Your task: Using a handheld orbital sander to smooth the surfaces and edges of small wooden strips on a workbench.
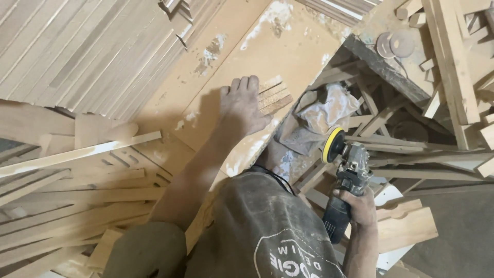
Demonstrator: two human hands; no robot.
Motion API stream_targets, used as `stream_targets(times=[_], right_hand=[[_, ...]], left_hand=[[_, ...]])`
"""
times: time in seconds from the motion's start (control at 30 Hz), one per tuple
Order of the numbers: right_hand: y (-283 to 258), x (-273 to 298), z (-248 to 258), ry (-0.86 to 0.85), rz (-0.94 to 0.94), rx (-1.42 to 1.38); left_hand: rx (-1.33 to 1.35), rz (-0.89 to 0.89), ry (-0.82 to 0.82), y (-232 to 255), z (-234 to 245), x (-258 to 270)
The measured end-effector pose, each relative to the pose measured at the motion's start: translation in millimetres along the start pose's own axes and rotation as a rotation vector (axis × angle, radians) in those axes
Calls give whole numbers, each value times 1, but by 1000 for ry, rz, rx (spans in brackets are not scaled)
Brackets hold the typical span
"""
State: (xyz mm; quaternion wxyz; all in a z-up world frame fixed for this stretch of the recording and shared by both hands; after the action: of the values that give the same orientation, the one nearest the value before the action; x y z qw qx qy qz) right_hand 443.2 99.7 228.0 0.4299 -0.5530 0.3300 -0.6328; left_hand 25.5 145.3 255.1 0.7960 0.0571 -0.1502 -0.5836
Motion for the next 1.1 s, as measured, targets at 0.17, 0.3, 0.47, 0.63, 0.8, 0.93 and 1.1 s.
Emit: stream_targets(times=[0.17,0.3,0.47,0.63,0.8,0.93,1.1], right_hand=[[2,-4,1,-6,8,28],[-2,-1,-5,-13,0,50],[14,-9,0,-23,-8,62],[-2,0,-7,-15,-14,70],[-20,11,-10,-3,-42,56],[-21,13,-13,2,-57,61],[-11,10,-6,6,-107,106]], left_hand=[[474,-3,55,-13,30,39],[749,66,44,-21,-2,48],[994,103,166,-36,-61,42],[862,110,283,-35,-109,23],[215,93,106,-21,-74,-2],[-57,56,-116,-38,-124,-32],[-69,79,-214,-36,-132,-26]])
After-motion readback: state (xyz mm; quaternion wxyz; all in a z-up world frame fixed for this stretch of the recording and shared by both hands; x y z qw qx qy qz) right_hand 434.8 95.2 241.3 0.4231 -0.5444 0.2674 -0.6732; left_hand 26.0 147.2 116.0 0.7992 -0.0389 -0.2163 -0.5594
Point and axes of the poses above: each hand's wrist, its own x-axis away from the middle knuckle, its own z-axis out of the back of the hand, y = z × x, the point moved 1 cm from there along -x, towards the middle knuckle, and after that the axes turned 2 degrees about -x, right-handed, at the moved point
